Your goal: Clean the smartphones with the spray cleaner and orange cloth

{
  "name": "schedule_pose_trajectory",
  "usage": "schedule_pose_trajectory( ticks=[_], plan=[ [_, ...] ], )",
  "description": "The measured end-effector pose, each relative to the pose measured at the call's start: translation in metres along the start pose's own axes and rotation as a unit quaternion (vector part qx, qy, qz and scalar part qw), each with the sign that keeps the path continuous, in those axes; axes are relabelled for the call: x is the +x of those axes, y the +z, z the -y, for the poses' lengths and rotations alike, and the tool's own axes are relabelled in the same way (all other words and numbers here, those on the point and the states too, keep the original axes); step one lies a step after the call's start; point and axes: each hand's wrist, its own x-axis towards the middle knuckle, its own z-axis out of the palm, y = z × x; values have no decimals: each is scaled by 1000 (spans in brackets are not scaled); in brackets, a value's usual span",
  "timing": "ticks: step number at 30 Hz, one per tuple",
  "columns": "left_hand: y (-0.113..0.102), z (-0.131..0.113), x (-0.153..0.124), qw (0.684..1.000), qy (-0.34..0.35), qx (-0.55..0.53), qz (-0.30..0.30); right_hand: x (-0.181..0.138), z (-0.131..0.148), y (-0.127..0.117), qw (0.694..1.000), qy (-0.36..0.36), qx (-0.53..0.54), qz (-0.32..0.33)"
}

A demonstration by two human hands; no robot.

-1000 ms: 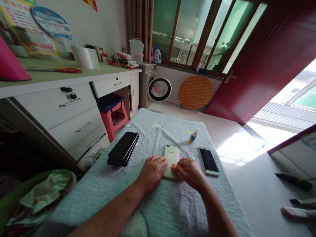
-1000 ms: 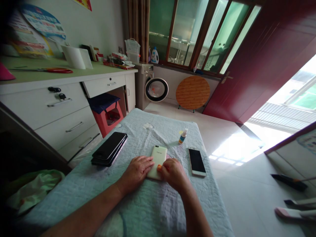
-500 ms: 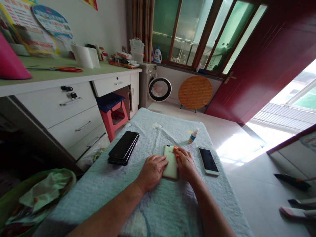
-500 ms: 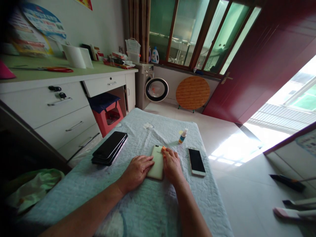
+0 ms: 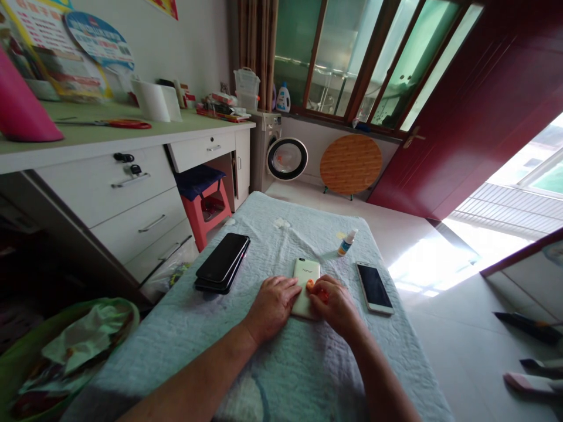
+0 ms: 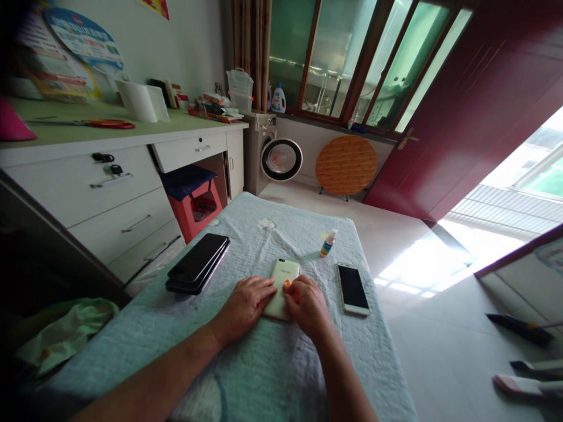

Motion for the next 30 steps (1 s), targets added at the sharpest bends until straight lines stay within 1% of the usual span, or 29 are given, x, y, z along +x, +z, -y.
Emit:
schedule_pose_trajectory(
  ticks=[4,9,14,23,30],
  plan=[
    [1,0,0,1000,-3,5,1,-2,5,1,999,-31,5,14],
    [0,1,-1,1000,-4,-3,-2,-3,7,8,996,-85,9,9],
    [0,1,-1,1000,-3,-12,-11,-4,5,14,995,-101,14,5],
    [2,3,-2,1000,-6,-18,-17,-5,11,14,994,-103,2,33],
    [2,4,-1,1000,-4,-18,-10,-9,17,11,997,-72,11,41]
  ],
)
